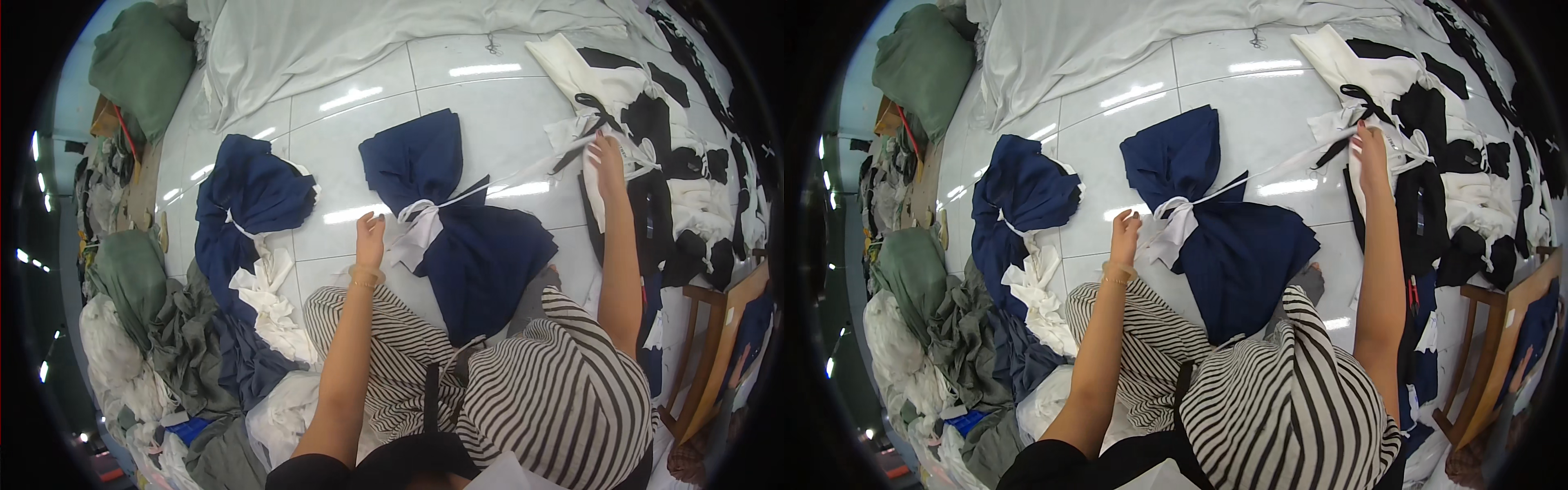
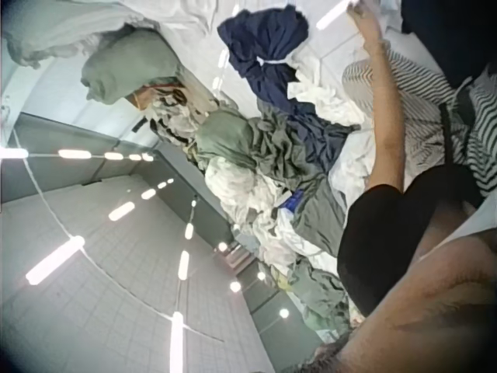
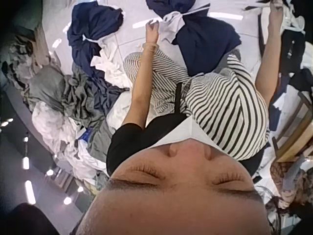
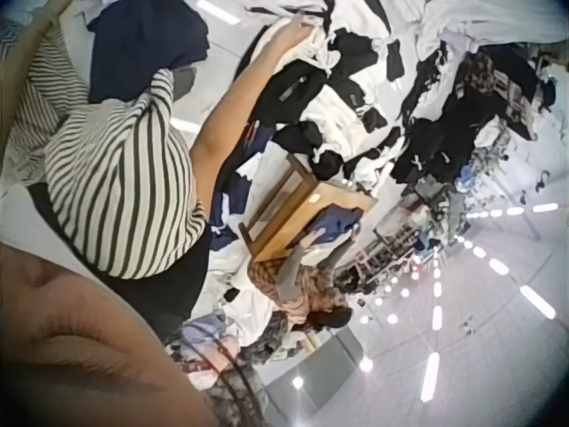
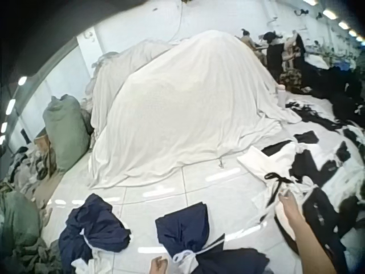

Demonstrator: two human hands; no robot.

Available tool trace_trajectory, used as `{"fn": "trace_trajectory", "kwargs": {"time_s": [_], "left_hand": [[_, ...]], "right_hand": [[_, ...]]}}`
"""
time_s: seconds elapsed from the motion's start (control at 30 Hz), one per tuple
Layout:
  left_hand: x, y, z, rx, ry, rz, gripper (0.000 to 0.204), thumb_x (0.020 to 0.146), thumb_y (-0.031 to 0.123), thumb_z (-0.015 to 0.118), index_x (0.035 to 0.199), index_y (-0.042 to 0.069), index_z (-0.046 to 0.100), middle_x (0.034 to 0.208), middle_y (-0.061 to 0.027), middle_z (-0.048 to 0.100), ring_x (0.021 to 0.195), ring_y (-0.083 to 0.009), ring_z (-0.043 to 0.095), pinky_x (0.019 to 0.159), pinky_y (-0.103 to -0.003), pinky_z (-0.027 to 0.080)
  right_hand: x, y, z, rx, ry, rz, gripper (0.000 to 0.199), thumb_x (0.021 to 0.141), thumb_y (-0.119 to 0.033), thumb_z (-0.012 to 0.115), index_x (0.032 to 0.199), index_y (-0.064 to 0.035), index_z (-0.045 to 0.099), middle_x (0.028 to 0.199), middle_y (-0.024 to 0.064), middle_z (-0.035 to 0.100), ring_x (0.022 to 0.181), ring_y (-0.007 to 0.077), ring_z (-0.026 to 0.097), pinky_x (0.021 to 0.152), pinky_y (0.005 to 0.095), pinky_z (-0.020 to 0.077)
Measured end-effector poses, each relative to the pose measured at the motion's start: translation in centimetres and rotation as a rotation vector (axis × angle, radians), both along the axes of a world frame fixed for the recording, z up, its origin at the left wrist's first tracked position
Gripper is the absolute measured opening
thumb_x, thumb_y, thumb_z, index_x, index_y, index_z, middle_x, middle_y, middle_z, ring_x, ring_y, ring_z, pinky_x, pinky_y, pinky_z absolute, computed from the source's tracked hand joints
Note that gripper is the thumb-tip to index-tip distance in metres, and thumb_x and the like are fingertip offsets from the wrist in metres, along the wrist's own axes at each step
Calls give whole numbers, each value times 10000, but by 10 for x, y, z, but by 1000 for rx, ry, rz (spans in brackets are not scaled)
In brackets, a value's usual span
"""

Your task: The person sits on the floor and folds various garments, including white and dark-colored pants and shirts. They use a blue marker to write on small white tags attached to the clothes before bundling them with drawstrings.

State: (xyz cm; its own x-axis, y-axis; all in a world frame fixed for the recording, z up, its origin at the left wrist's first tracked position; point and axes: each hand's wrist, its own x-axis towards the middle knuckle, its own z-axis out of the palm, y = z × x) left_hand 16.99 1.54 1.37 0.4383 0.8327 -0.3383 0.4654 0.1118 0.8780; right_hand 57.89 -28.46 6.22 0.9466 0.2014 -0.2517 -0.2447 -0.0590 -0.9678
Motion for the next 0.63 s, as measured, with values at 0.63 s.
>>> {"fn": "trace_trajectory", "kwargs": {"time_s": [0.63], "left_hand": [[66, -129, -4, 266, 439, -298, 1099, 682, 474, 815, 1430, -94, 244, 1362, -326, 431, 1225, -488, 464, 1024, -461, 405]], "right_hand": [[-252, 25, 25, -204, -86, 1802, 562, 816, -292, 684, 1257, 37, 569, 1113, 204, 666, 973, 292, 658, 866, 382, 504]]}}
